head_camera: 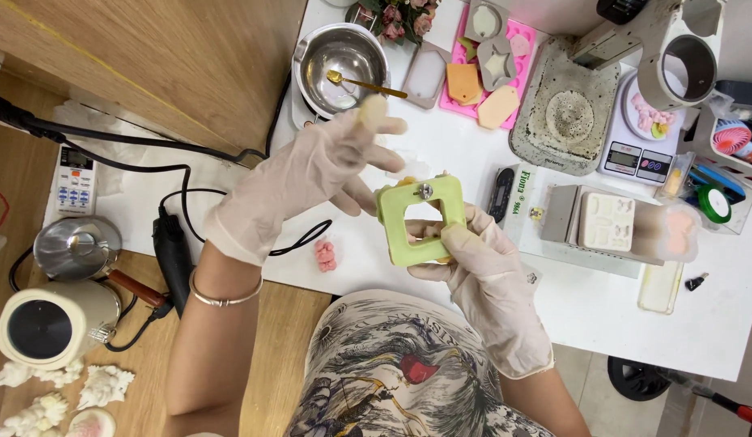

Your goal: Decorating a floral candle with melted wax using a spoon.

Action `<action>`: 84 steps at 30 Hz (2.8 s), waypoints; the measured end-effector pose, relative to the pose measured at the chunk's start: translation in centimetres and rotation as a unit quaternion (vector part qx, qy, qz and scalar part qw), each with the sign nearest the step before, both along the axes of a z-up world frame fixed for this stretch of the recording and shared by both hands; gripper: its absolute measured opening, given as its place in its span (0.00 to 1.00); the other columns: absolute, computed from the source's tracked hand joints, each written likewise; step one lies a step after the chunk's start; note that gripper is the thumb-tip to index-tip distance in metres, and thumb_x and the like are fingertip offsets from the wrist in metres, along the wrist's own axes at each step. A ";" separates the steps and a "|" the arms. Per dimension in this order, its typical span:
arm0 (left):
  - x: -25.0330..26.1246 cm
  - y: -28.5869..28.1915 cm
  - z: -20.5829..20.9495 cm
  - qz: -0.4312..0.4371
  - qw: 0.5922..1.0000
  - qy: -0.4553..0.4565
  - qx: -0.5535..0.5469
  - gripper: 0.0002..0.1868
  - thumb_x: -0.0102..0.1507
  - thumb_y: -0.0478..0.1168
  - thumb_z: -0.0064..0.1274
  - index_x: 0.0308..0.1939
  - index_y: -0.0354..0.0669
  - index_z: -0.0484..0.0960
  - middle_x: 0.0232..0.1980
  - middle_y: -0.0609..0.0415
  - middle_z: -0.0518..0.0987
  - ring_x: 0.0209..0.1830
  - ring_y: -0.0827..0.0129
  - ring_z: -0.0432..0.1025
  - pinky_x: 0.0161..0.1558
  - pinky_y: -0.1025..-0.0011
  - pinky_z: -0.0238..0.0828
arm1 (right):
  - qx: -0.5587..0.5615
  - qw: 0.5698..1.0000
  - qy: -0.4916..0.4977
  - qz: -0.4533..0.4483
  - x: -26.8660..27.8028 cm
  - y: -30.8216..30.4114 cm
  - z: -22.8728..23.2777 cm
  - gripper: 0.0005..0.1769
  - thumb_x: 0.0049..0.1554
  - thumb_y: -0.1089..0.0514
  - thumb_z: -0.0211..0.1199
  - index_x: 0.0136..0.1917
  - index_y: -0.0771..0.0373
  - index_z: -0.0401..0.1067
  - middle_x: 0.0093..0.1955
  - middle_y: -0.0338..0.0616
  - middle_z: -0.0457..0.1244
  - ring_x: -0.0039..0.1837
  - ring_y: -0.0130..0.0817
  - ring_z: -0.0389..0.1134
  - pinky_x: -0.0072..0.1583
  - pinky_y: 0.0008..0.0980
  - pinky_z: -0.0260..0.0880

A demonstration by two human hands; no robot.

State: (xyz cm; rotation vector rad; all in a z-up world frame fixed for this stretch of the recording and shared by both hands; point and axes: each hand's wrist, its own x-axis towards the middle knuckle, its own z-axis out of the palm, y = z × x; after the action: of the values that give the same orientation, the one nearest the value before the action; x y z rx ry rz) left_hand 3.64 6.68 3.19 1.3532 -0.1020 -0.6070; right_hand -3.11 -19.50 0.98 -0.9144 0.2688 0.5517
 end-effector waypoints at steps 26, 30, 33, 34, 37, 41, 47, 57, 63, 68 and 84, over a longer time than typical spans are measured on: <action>-5.0 -6.5 -9.0 0.414 0.886 0.087 -0.188 0.25 0.63 0.35 0.63 0.61 0.37 0.71 0.41 0.55 0.79 0.35 0.79 0.72 0.37 0.81 0.74 | -0.134 0.989 -0.062 0.015 1.2 5.8 -4.6 0.26 0.61 0.56 0.61 0.68 0.68 0.61 0.59 0.47 0.66 0.57 0.35 0.72 0.57 0.40 0.79; -4.2 -4.3 -12.3 0.423 0.867 0.100 -0.242 0.23 0.61 0.35 0.65 0.58 0.38 0.75 0.36 0.59 0.77 0.28 0.81 0.68 0.32 0.80 0.71 | -0.242 0.963 -0.070 0.098 4.6 4.4 -5.7 0.24 0.64 0.48 0.56 0.65 0.69 0.68 0.54 0.49 0.69 0.51 0.34 0.73 0.50 0.34 0.80; -4.0 -2.5 -14.1 0.446 0.859 0.128 -0.216 0.28 0.62 0.35 0.65 0.64 0.35 0.72 0.33 0.56 0.76 0.26 0.78 0.68 0.33 0.77 0.74 | -0.365 0.926 -0.093 0.019 9.9 5.9 -4.5 0.24 0.65 0.46 0.56 0.64 0.66 0.68 0.52 0.46 0.69 0.52 0.29 0.72 0.50 0.28 0.77; -3.8 -2.2 -14.3 0.447 0.858 0.130 -0.216 0.28 0.62 0.35 0.65 0.64 0.35 0.72 0.33 0.56 0.76 0.26 0.78 0.68 0.33 0.77 0.74 | -0.366 0.926 -0.092 0.021 11.9 5.9 -7.0 0.24 0.65 0.46 0.56 0.64 0.66 0.68 0.52 0.46 0.69 0.52 0.29 0.72 0.50 0.28 0.77; -2.8 -1.4 -14.5 0.446 0.873 0.132 -0.144 0.41 0.58 0.35 0.64 0.73 0.45 0.59 0.29 0.58 0.76 0.23 0.79 0.68 0.29 0.76 0.75 | -0.468 0.868 -0.168 0.004 17.2 6.4 -12.4 0.26 0.62 0.46 0.63 0.64 0.63 0.63 0.48 0.47 0.65 0.46 0.27 0.70 0.42 0.28 0.75; -1.6 -0.9 -15.3 0.410 0.870 0.251 -0.113 0.50 0.57 0.32 0.62 0.75 0.47 0.46 0.32 0.53 0.80 0.24 0.76 0.71 0.30 0.76 0.74 | -0.402 0.908 -0.109 0.042 20.2 7.9 -14.4 0.21 0.59 0.50 0.67 0.55 0.63 0.62 0.38 0.44 0.65 0.32 0.27 0.66 0.31 0.27 0.66; -0.8 -0.4 -19.2 0.362 0.881 0.273 -0.135 0.21 0.63 0.39 0.64 0.56 0.31 0.78 0.34 0.58 0.80 0.26 0.81 0.68 0.28 0.81 0.69 | -0.365 0.923 -0.103 0.057 21.4 7.5 -16.1 0.11 0.61 0.56 0.66 0.49 0.65 0.68 0.34 0.42 0.67 0.31 0.25 0.67 0.33 0.24 0.67; -0.7 -1.0 -16.2 0.379 0.887 0.260 -0.052 0.26 0.61 0.39 0.61 0.63 0.35 0.77 0.34 0.58 0.80 0.28 0.79 0.70 0.33 0.80 0.73 | -0.392 0.917 -0.050 0.048 21.0 6.0 -11.7 0.15 0.61 0.48 0.62 0.52 0.61 0.68 0.33 0.42 0.68 0.30 0.24 0.67 0.32 0.23 0.63; -3.1 -0.4 -15.2 0.385 0.879 0.272 -0.065 0.42 0.60 0.38 0.61 0.76 0.38 0.62 0.34 0.58 0.79 0.28 0.80 0.70 0.32 0.80 0.71 | -0.642 0.752 -0.083 -0.125 28.2 -3.2 -16.0 0.11 0.57 0.47 0.64 0.47 0.53 0.80 0.36 0.34 0.72 0.36 0.26 0.70 0.40 0.28 0.70; -4.1 -1.4 -11.4 0.391 0.869 0.289 -0.088 0.45 0.59 0.38 0.61 0.79 0.39 0.60 0.30 0.56 0.77 0.23 0.78 0.69 0.31 0.69 0.82 | -0.819 0.479 -0.314 0.041 33.2 -4.5 -21.7 0.06 0.55 0.53 0.66 0.42 0.52 0.82 0.44 0.48 0.70 0.40 0.41 0.73 0.45 0.40 0.71; -5.4 0.1 -12.4 0.371 0.868 0.327 -0.053 0.46 0.56 0.37 0.61 0.78 0.45 0.61 0.27 0.53 0.78 0.19 0.76 0.67 0.22 0.77 0.66 | -0.882 0.304 -0.195 0.301 39.5 -1.5 -27.8 0.05 0.51 0.59 0.70 0.42 0.49 0.82 0.40 0.36 0.72 0.44 0.38 0.75 0.35 0.43 0.68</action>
State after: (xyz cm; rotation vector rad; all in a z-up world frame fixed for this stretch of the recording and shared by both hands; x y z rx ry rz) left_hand -1.79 6.81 -9.22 0.9096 0.8928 -0.3572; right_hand 36.43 -21.04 -26.85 -3.4634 -0.0963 0.4953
